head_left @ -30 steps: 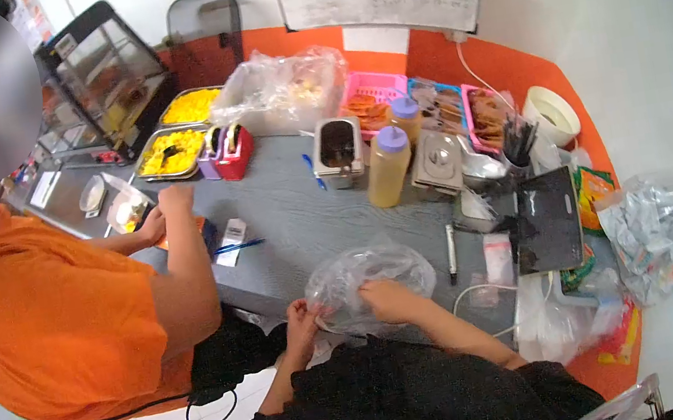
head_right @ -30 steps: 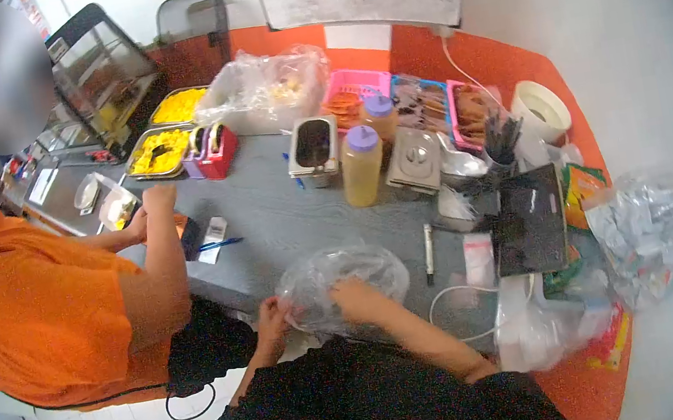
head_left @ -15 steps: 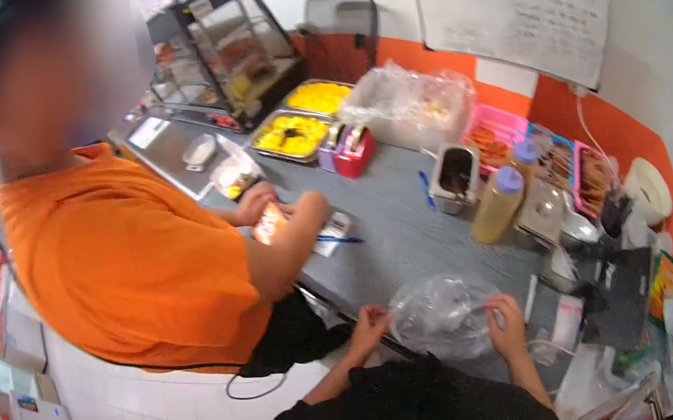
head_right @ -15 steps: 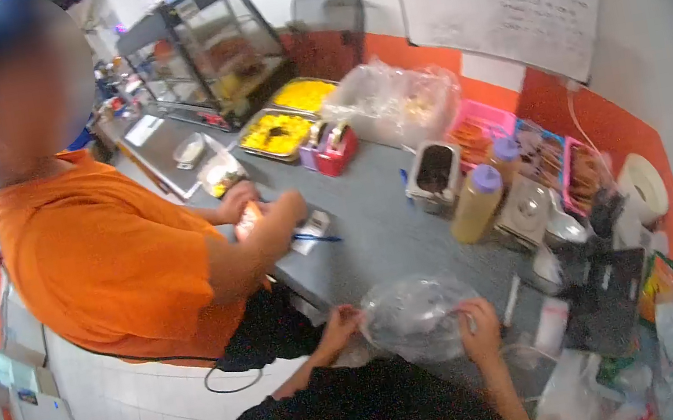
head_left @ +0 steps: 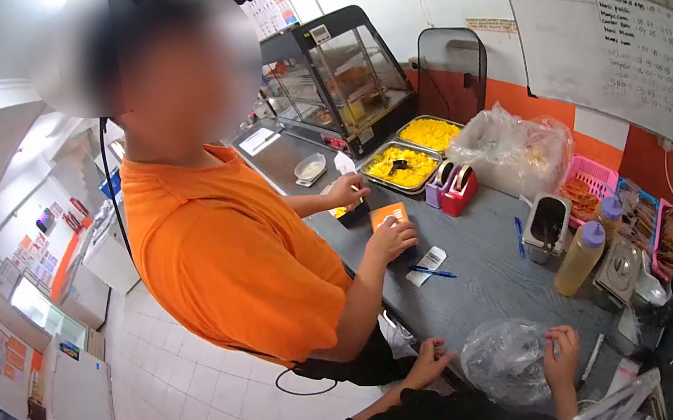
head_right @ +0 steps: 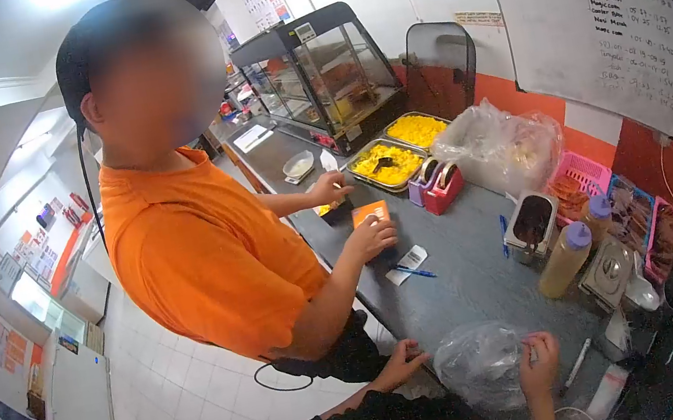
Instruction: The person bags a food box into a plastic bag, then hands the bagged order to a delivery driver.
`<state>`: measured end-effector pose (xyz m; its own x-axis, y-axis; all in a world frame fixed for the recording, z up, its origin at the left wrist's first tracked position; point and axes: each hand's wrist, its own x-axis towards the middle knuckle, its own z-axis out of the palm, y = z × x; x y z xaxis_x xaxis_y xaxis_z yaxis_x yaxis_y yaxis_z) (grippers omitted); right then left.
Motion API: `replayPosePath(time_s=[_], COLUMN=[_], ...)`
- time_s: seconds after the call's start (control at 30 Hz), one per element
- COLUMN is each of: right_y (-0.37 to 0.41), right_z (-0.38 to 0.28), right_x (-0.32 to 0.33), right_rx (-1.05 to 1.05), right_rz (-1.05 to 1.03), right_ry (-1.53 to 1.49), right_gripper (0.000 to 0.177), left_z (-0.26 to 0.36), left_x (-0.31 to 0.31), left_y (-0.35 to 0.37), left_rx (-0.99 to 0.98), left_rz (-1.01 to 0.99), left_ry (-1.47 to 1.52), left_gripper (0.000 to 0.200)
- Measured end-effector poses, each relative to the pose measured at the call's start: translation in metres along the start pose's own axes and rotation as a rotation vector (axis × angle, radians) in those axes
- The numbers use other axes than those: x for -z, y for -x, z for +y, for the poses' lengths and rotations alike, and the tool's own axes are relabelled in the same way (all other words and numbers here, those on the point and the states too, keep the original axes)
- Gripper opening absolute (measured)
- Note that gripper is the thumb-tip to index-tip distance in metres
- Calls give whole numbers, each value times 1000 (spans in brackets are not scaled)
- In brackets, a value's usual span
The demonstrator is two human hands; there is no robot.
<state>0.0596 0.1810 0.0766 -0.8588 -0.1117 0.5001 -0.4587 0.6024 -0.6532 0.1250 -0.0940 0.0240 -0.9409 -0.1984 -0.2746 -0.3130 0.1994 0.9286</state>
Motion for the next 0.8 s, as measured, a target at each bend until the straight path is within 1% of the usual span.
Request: replayPosePath(time_s=[0.03, 0.1, 0.17, 0.3, 0.43, 0.63, 0.7, 0.8], right_y=[1, 2, 2, 4, 1, 0, 3, 8], right_z=[2, 4, 3, 8, 4, -7, -7, -5], right_x=[-2, -4, -5, -10, -14, -14, -14, -14], right_rx=[5, 16, -16, 11, 22, 25, 14, 18], right_rz=[3, -1, -47, -56, -65, -97, -99, -106], right_ry=[-25, -53, -26, -4, -7, -27, -32, -22], right_gripper=[7, 7, 8, 9, 10, 10, 10, 9], left_z=[-3, -9, -11, -26, -35, -42, -41, -39], left_x=[0, 0, 3, 6, 6, 7, 7, 6], left_y=[0, 1, 1, 0, 1, 1, 2, 5], left_rx=[0, -28, -34, -63, -44, -81, -64, -83], left_rz=[4, 8, 11, -4, 9, 24, -2, -15], left_ry=[5, -76, -102, -167, -132, -121, -188, -183], left_gripper=[56, 57, 56, 55, 55, 54, 53, 51])
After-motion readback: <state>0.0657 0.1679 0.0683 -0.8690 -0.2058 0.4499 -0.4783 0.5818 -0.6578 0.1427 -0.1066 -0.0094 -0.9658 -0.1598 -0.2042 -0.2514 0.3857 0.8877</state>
